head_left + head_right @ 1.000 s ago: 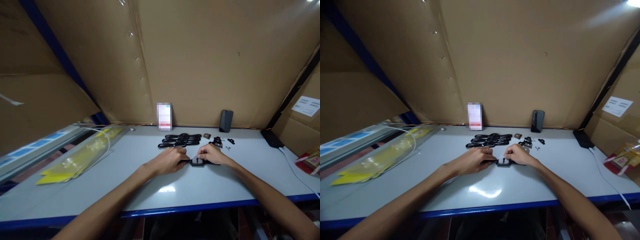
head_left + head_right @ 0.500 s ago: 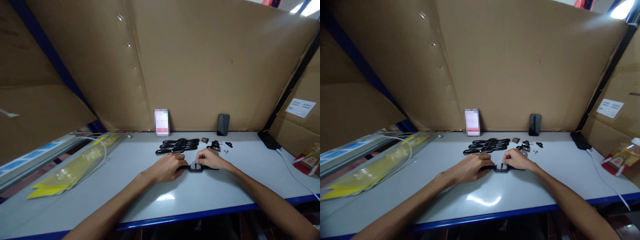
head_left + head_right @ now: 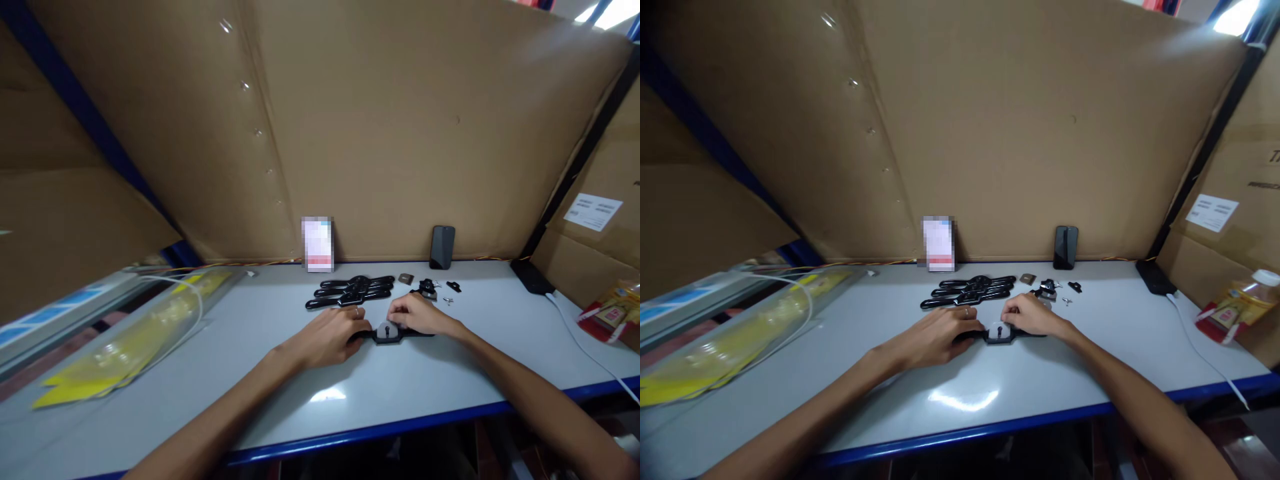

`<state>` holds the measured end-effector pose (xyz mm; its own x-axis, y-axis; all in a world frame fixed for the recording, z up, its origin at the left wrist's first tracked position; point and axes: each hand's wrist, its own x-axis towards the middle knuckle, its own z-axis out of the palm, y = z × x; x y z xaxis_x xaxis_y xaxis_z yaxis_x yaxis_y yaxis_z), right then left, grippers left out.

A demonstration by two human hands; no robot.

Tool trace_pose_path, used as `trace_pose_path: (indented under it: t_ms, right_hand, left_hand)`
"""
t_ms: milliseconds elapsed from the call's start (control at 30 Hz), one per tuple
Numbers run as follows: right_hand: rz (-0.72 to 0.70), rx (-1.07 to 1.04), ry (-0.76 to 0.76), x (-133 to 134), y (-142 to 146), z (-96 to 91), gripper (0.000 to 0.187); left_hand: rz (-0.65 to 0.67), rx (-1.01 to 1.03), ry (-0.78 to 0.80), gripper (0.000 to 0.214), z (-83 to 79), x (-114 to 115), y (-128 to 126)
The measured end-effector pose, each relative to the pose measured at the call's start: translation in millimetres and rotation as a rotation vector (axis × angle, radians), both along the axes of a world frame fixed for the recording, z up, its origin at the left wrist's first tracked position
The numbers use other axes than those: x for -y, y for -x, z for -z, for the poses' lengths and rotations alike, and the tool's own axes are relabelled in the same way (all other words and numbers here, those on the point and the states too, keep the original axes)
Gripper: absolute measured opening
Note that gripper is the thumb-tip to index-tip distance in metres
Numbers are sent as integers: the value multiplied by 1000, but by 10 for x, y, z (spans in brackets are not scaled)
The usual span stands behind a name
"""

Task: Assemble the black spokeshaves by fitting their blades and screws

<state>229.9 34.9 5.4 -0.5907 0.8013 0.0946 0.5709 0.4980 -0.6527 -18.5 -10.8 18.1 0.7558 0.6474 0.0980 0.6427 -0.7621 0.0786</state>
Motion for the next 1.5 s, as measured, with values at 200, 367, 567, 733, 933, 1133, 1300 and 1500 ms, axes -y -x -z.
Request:
trace_pose_path:
  t_ms: [200,367,567,733,933,1133,1300,1500]
  right_hand:
    - [463,184,-432,-140,-458,-419,21]
    - [619,416,-358,-273,-887,-555,20]
    - [590,496,-272,-418,-1090,-385,17]
    - [503,440,-275,-506,-932,-185,23]
    - [414,388,-239,-476,-767,-34,17]
    - [455,311,-233,-548,-775,-24,5]
    - [392,56,-184,-454,-627,-126,11]
    - [59,-71,-51,-13,-157,-195,12]
  left_hand:
    - [9,11,-12,30,34,-19,11]
    - [18,19,4,30,12,-13,15]
    - [25,24,1,31,10,-6,17]
    - [27,17,-13,30,7,-6,15]
    - [29,22,-10,31,-2,-6,14]
    - [15,14,-7,30,0,-5,6]
    - [33,49,-17,27,16,-9,13]
    - [31,34,-30,24,-4,1,7]
